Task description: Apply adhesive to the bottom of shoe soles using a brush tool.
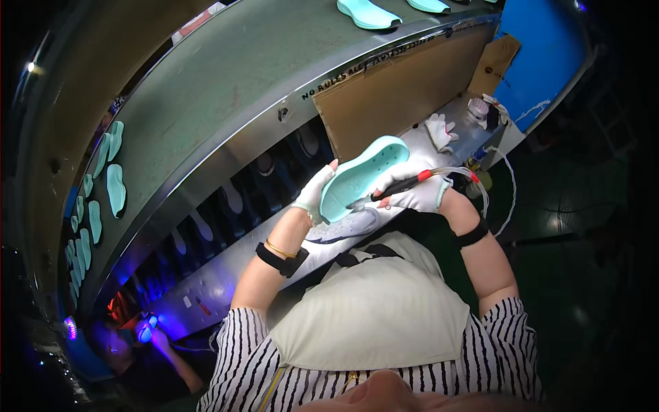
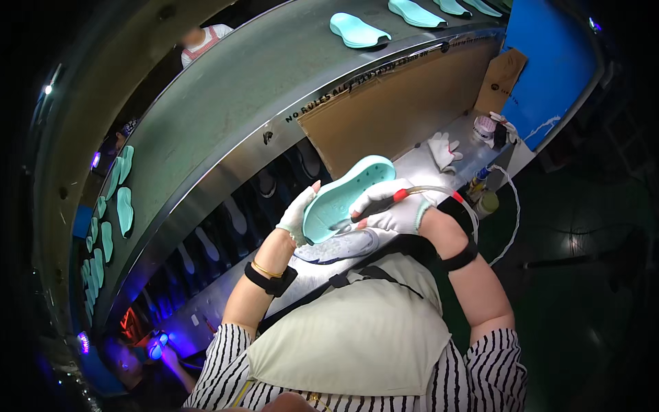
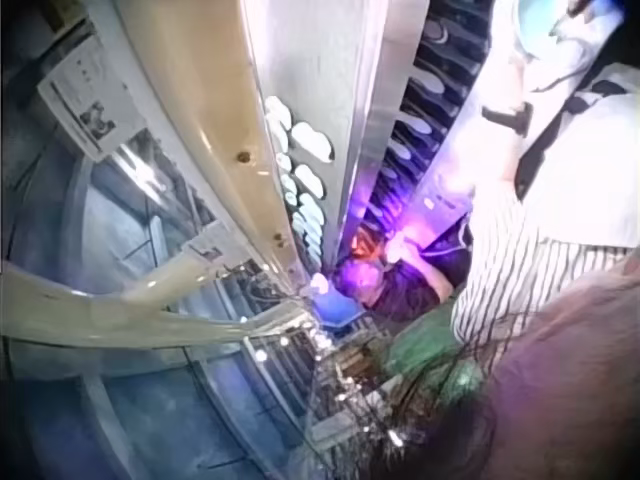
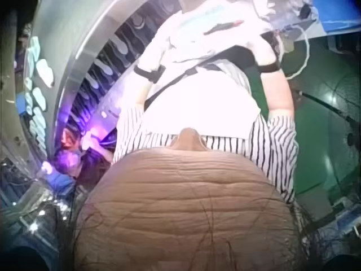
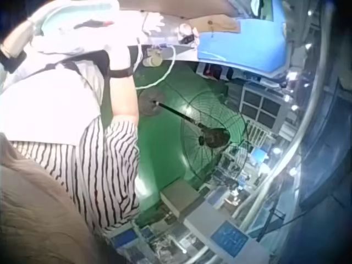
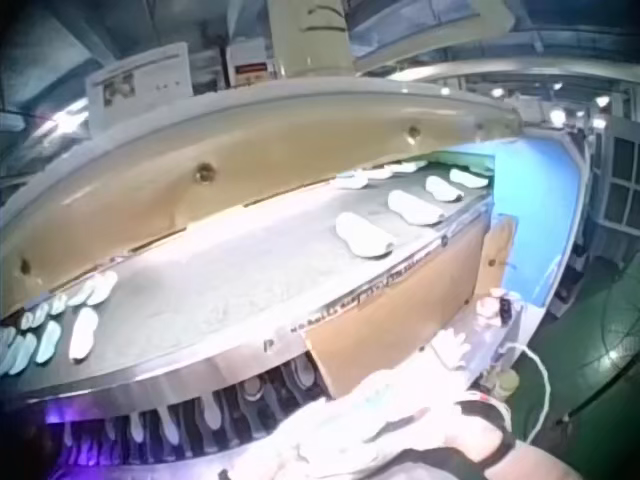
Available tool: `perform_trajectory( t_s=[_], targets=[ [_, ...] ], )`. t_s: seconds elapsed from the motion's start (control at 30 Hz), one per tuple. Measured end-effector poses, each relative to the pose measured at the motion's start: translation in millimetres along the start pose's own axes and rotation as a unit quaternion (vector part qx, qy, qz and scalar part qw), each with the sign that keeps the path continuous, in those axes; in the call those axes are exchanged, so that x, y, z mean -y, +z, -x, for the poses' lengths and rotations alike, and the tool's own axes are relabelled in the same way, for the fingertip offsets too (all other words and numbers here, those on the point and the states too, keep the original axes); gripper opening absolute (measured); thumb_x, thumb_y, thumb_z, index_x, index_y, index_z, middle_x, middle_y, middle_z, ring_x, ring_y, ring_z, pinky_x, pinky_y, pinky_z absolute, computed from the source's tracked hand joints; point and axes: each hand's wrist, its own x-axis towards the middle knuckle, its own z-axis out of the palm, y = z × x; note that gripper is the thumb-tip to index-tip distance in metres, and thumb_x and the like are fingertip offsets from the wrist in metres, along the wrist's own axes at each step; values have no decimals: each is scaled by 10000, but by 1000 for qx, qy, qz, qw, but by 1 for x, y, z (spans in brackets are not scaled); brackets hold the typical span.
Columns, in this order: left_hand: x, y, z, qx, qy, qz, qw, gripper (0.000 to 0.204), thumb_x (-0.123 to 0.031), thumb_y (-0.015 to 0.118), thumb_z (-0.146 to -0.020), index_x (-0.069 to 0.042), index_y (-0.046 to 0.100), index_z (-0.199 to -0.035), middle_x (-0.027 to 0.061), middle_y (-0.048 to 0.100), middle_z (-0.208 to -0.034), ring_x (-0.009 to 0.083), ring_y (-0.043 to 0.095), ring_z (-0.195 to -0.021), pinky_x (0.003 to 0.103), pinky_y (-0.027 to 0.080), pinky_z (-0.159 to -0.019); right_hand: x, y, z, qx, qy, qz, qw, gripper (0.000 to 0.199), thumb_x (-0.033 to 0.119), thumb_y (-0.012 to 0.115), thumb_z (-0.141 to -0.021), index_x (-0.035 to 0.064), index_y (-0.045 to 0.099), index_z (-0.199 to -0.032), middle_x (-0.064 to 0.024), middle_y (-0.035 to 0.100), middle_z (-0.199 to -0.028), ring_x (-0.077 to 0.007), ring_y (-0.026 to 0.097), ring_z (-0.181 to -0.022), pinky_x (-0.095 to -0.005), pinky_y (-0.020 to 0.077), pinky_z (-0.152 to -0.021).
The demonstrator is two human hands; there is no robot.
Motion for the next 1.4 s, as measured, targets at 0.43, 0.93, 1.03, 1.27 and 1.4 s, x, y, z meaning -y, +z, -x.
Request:
perform_trajectory(
  t_s=[0.43,0.93,1.03,1.27,1.4],
  targets=[
    [22,40,4,33,69,429,900,703,-588,252,-898,-45,372,-1328,197,466,-1261,358,527,-1027,479,458,-876,-41,48,-8,-220,17,-208,953,118,44,688,-783,34,591,-849,-20,632,-792,-79,586,-738,-215,470,-671],
    [30,39,26,56,109,277,953,723,-573,170,-919,-2,394,-1301,195,525,-1203,344,583,-1002,450,485,-862,-36,-4,-38,-315,-87,-245,913,132,10,697,-769,36,598,-852,-29,638,-809,-79,596,-757,-218,489,-685],
    [32,35,26,47,112,246,962,697,-548,166,-931,-1,407,-1289,190,546,-1164,333,591,-991,442,495,-847,-36,-2,-43,-331,-180,-167,911,159,-31,690,-758,31,599,-873,-25,636,-844,-83,595,-771,-221,491,-711],
    [26,23,32,-15,146,182,972,674,-525,152,-943,-17,395,-1314,180,548,-1184,309,595,-1000,408,492,-862,-28,17,-17,-216,-156,-38,963,206,-70,694,-719,43,600,-863,-55,609,-886,-118,606,-821,-250,497,-740],
    [29,10,26,22,187,132,973,614,-487,197,-958,-28,394,-1315,153,567,-1160,258,594,-993,349,495,-840,-6,8,-23,-248,-247,92,932,185,-77,661,-719,52,594,-834,-73,604,-877,-172,609,-813,-272,499,-736]
  ],
)
